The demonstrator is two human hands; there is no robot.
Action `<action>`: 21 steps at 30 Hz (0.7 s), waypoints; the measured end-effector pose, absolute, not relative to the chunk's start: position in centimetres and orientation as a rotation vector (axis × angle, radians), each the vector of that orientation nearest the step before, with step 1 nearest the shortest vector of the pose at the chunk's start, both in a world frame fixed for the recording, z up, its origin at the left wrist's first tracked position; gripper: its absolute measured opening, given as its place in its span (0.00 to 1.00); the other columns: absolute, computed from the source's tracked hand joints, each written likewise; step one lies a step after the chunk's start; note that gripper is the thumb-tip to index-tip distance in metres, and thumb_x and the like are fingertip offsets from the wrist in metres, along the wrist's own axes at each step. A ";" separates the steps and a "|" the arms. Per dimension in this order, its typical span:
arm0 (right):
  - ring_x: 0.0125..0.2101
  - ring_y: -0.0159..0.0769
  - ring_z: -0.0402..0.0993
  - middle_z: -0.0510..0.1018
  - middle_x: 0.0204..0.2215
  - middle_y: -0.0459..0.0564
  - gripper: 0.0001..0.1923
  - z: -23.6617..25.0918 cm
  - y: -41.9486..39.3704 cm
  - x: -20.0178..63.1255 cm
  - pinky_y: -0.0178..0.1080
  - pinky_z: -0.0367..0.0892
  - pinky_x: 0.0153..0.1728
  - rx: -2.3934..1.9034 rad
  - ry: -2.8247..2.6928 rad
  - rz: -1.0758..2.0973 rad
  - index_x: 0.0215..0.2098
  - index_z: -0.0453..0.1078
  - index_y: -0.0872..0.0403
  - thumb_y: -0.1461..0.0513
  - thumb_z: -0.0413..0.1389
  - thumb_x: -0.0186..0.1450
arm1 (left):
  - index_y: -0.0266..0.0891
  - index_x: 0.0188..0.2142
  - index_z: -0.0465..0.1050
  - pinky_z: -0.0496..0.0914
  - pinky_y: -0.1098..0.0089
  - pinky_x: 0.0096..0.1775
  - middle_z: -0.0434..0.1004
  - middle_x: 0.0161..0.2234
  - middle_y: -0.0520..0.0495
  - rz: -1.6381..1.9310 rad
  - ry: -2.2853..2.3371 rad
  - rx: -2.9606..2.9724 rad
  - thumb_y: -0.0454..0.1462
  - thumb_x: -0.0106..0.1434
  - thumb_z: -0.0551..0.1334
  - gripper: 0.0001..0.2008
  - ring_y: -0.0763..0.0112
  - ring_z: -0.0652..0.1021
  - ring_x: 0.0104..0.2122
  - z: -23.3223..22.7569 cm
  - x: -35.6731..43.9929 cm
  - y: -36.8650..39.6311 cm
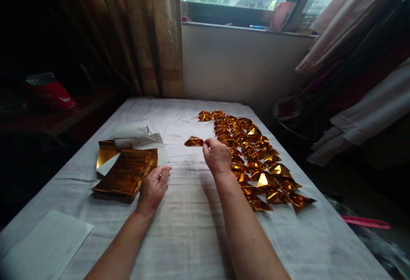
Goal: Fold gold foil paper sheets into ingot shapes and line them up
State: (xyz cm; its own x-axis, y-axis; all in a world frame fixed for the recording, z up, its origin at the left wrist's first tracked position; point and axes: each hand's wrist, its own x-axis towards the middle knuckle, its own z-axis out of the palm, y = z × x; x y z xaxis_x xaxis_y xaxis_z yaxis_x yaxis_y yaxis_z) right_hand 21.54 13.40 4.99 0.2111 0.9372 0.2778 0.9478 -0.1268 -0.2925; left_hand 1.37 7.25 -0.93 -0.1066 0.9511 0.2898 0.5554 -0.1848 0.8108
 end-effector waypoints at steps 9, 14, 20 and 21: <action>0.45 0.44 0.70 0.78 0.45 0.53 0.14 5.9 23.5 24.4 0.41 0.61 0.41 -2.252 -1.740 -0.280 0.41 0.79 0.49 0.57 0.52 0.64 | 0.37 0.39 0.76 0.67 0.78 0.16 0.74 0.30 0.47 1.310 1.508 1.280 0.57 0.64 0.50 0.28 0.74 0.75 0.21 -1.8 0.9 7.6; 0.48 0.50 0.64 0.76 0.47 0.56 0.15 3.8 27.0 24.5 0.50 0.55 0.46 -2.294 -1.703 -0.302 0.41 0.79 0.51 0.56 0.52 0.64 | 0.36 0.39 0.76 0.67 0.78 0.16 0.73 0.29 0.47 1.321 1.498 1.224 0.58 0.64 0.51 0.29 0.75 0.75 0.22 -1.8 1.0 7.4; 0.51 0.49 0.59 0.75 0.47 0.52 0.13 2.6 29.5 25.3 0.53 0.50 0.51 -2.327 -1.702 -0.352 0.37 0.79 0.50 0.57 0.52 0.63 | 0.36 0.37 0.76 0.66 0.80 0.17 0.73 0.29 0.47 1.298 1.488 1.225 0.57 0.65 0.51 0.28 0.76 0.74 0.22 -1.5 1.1 7.2; 0.52 0.50 0.59 0.75 0.48 0.53 0.13 2.6 29.8 25.5 0.53 0.49 0.51 -2.332 -1.710 -0.363 0.38 0.79 0.50 0.57 0.52 0.63 | 0.36 0.37 0.76 0.66 0.79 0.17 0.73 0.29 0.47 1.289 1.486 1.235 0.57 0.65 0.51 0.28 0.76 0.74 0.22 -1.5 1.1 7.2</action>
